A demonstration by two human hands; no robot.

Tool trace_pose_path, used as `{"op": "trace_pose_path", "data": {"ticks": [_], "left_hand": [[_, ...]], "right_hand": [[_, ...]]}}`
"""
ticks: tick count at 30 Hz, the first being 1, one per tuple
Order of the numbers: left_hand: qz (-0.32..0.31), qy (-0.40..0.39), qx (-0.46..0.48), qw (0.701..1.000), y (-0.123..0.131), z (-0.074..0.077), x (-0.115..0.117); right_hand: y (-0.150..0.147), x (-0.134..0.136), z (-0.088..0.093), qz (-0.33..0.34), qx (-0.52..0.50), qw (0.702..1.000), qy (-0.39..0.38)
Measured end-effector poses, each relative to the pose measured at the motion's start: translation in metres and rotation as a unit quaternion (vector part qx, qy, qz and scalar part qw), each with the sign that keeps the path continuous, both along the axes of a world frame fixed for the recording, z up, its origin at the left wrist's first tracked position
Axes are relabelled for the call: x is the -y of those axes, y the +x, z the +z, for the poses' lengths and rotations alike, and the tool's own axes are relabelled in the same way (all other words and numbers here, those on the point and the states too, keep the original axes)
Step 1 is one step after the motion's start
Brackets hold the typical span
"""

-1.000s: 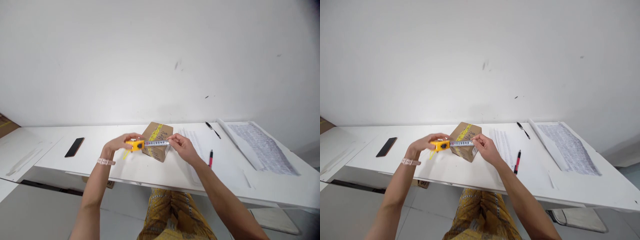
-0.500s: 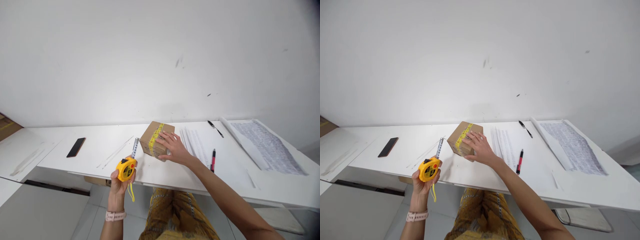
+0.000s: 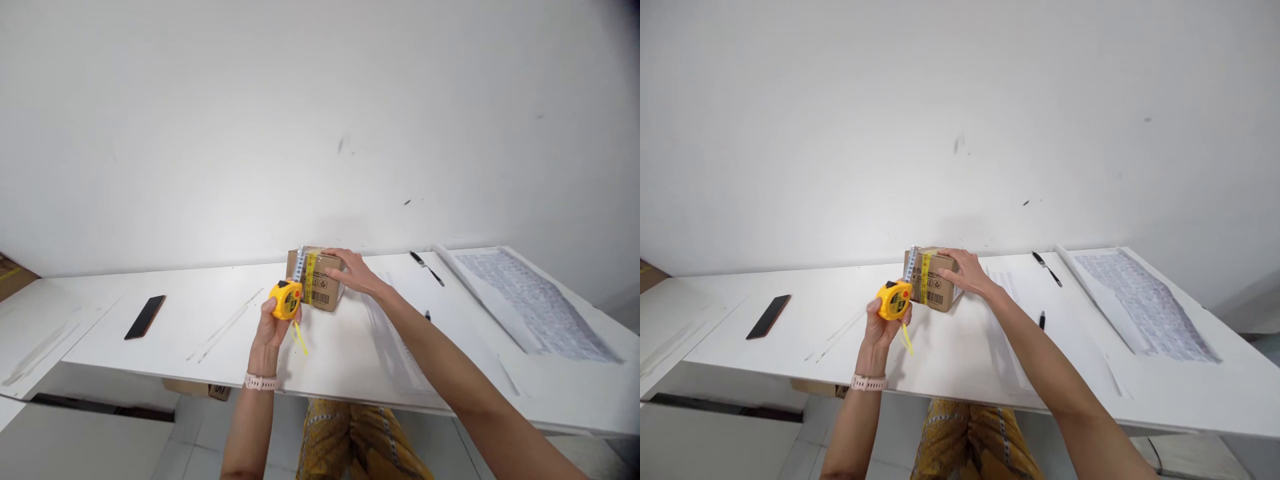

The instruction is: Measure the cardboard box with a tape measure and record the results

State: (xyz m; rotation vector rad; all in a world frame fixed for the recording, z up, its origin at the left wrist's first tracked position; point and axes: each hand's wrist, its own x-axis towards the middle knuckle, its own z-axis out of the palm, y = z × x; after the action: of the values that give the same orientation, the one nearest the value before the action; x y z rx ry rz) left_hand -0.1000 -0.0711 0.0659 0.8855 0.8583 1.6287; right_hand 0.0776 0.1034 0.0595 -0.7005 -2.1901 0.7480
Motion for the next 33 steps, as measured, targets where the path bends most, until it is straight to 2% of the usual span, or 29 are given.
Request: {"op": "trace_pose_path", "data": {"ticks": [3,5,9,14,19,24,27,30,33], "left_hand": [[-0.017,-0.023,-0.001,1.000,0.012,0.001,-0.028],[-0.019,-0.025,0.016,0.999,0.018,-0.001,-0.036],[-0.003,-0.018,0.062,0.998,0.024,-0.006,-0.033],[0.022,-0.022,0.090,0.995,0.030,-0.007,-0.026],[0.027,-0.032,0.092,0.995,0.036,-0.008,-0.029],[0.015,-0.031,0.071,0.997,0.032,-0.013,-0.026],[-0.009,-0.026,0.006,1.000,0.028,-0.022,-0.014],[-0.036,-0.026,-0.055,0.998,0.025,-0.040,0.002],[-0.056,-0.036,-0.076,0.995,0.024,-0.059,0.014]], "right_hand": [[-0.001,-0.003,0.001,-0.004,-0.024,0.999,-0.025],[-0.002,-0.003,0.003,-0.004,-0.029,0.999,-0.038],[-0.003,-0.006,0.006,-0.002,-0.030,0.999,-0.046],[-0.004,-0.009,0.003,0.018,-0.031,0.999,0.016],[-0.002,-0.007,0.006,0.028,0.000,0.997,0.067],[-0.001,-0.006,0.015,0.035,0.039,0.996,0.075],[0.000,-0.009,0.017,0.029,0.041,0.996,0.070],[0.000,-0.016,0.017,0.032,0.035,0.997,0.062],[0.001,-0.022,0.017,0.038,0.038,0.998,0.043]]}}
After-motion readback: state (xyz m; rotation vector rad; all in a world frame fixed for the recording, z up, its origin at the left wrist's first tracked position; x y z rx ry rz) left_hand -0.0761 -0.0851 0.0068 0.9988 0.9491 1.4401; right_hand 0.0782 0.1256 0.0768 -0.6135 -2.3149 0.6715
